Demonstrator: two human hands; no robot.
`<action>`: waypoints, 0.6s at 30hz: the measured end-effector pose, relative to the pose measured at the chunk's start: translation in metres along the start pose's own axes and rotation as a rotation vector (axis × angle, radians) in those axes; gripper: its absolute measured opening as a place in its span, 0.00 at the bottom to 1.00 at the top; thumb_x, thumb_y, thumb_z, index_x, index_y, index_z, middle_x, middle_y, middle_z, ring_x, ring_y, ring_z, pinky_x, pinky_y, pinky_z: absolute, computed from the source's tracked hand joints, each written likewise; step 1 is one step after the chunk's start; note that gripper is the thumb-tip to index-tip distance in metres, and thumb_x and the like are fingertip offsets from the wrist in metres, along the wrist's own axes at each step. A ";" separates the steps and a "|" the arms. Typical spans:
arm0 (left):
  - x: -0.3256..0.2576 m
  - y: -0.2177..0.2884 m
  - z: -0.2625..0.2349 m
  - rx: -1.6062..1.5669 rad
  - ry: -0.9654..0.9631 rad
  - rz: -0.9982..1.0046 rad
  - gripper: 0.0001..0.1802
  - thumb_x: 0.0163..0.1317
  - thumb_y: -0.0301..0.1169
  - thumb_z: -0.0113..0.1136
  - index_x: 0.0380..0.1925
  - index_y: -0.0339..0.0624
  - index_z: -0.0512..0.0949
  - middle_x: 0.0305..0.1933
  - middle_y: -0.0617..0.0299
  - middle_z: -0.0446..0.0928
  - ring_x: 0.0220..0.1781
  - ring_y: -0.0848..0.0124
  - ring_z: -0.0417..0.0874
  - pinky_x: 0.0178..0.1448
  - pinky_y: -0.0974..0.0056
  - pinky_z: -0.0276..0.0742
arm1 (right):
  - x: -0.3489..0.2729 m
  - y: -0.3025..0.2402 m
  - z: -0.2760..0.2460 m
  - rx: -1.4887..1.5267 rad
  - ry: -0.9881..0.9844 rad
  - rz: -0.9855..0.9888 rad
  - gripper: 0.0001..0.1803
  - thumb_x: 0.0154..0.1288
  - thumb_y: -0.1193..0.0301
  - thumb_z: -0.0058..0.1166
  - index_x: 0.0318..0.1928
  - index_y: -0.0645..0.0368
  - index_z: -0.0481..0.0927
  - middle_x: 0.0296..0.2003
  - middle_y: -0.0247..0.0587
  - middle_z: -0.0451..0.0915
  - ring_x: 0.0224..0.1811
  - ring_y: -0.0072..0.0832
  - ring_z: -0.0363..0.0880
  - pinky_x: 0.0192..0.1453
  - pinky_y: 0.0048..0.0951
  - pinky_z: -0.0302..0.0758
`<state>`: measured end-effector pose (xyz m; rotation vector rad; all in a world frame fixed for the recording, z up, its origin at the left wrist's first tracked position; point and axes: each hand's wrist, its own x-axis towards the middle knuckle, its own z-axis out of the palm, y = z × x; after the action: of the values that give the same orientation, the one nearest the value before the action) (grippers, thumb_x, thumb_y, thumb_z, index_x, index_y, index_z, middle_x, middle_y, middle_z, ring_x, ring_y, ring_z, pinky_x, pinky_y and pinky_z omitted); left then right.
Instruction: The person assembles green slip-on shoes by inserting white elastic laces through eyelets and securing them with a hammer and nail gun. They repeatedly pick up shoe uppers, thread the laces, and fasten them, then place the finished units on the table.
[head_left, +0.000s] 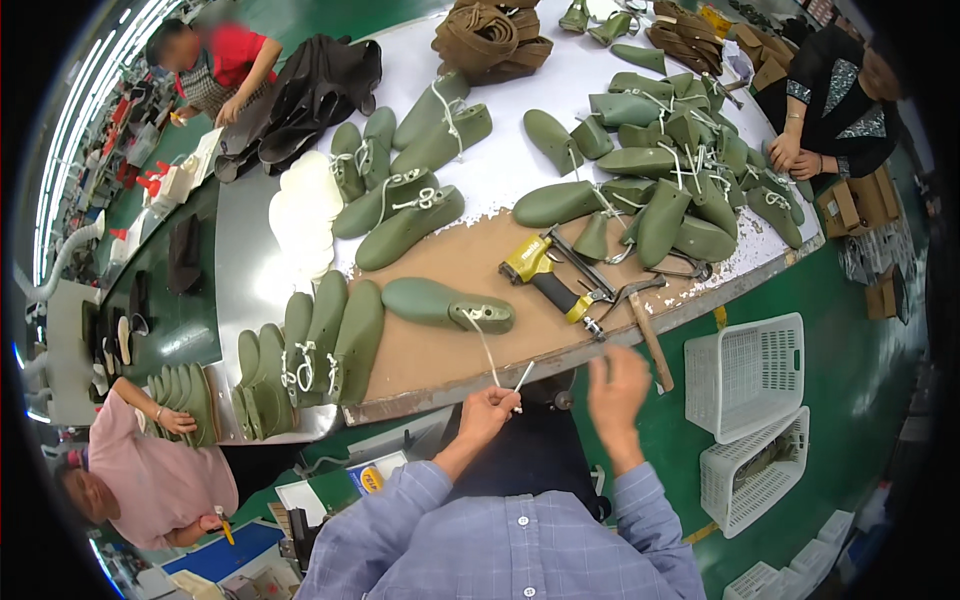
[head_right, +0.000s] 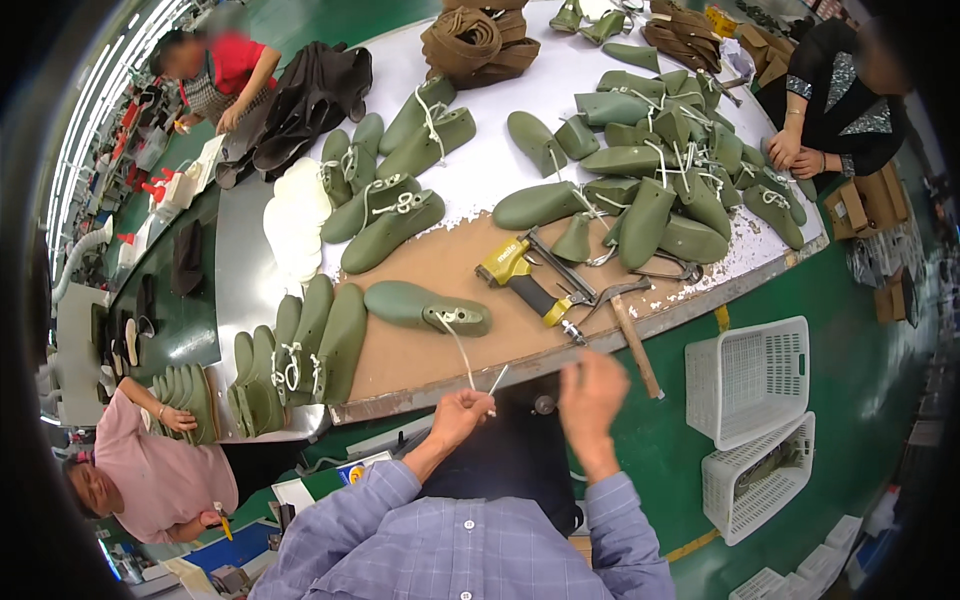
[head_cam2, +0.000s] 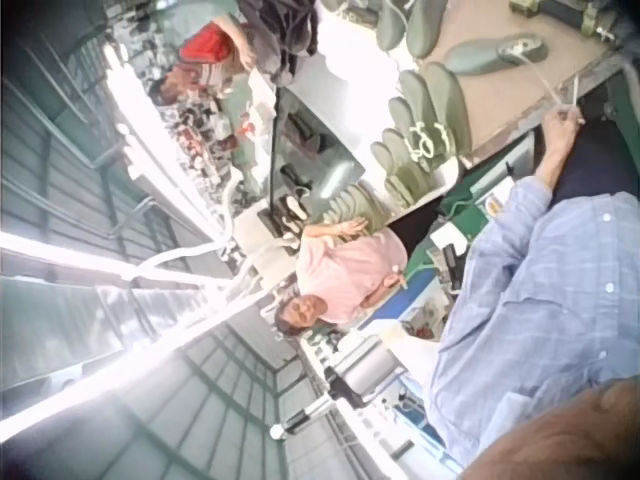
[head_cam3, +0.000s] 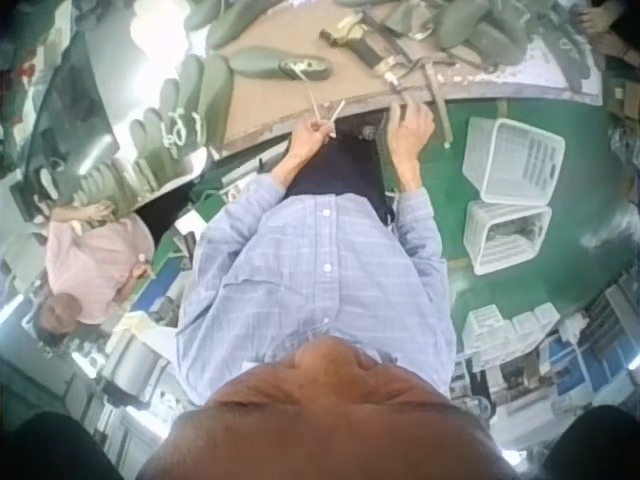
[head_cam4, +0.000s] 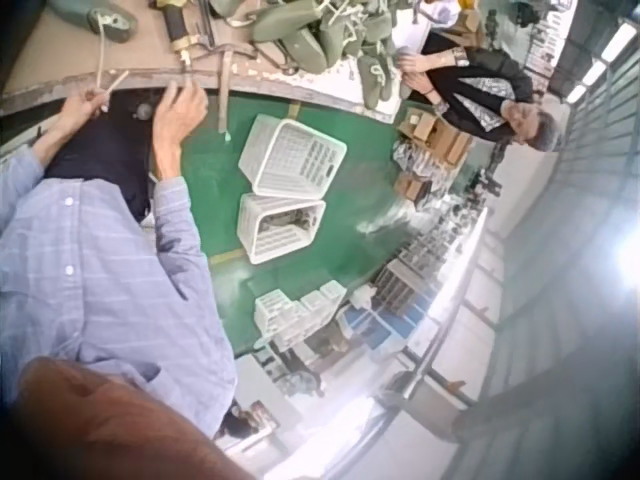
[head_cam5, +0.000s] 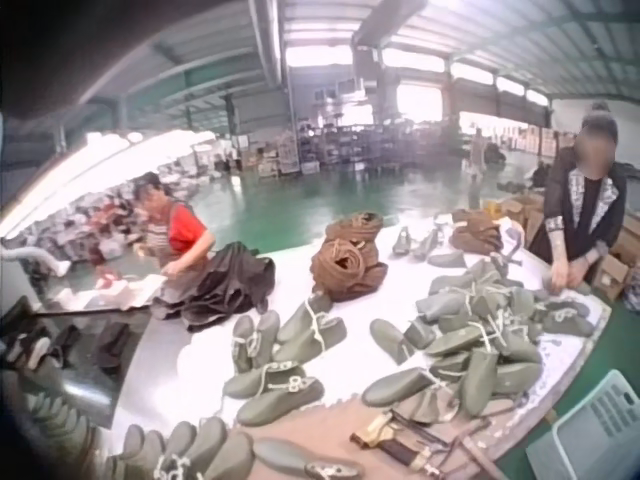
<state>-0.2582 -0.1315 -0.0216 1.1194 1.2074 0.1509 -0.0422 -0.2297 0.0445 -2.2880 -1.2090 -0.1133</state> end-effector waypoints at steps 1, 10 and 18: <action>0.004 -0.014 -0.001 0.036 0.018 -0.051 0.14 0.65 0.36 0.70 0.39 0.35 0.87 0.34 0.61 0.88 0.27 0.76 0.83 0.37 0.69 0.81 | 0.005 0.025 -0.003 -0.136 0.109 0.061 0.18 0.68 0.65 0.61 0.54 0.60 0.79 0.48 0.55 0.81 0.49 0.51 0.79 0.52 0.51 0.72; 0.013 -0.026 0.020 -0.223 0.155 -0.280 0.13 0.66 0.35 0.69 0.40 0.34 0.87 0.31 0.60 0.86 0.24 0.76 0.81 0.32 0.68 0.81 | 0.006 0.122 -0.004 0.033 -0.199 0.176 0.28 0.74 0.73 0.52 0.72 0.57 0.65 0.53 0.62 0.80 0.48 0.58 0.82 0.52 0.51 0.77; 0.015 -0.030 0.042 -0.163 0.325 -0.197 0.15 0.63 0.37 0.71 0.38 0.34 0.88 0.31 0.60 0.87 0.27 0.75 0.86 0.35 0.68 0.82 | -0.070 0.005 -0.019 0.448 -0.492 0.225 0.14 0.77 0.64 0.53 0.55 0.57 0.76 0.33 0.59 0.83 0.34 0.62 0.83 0.36 0.54 0.78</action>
<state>-0.2317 -0.1620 -0.0573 0.8479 1.5579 0.2828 -0.0762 -0.2932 0.0367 -2.0790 -1.0490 0.7655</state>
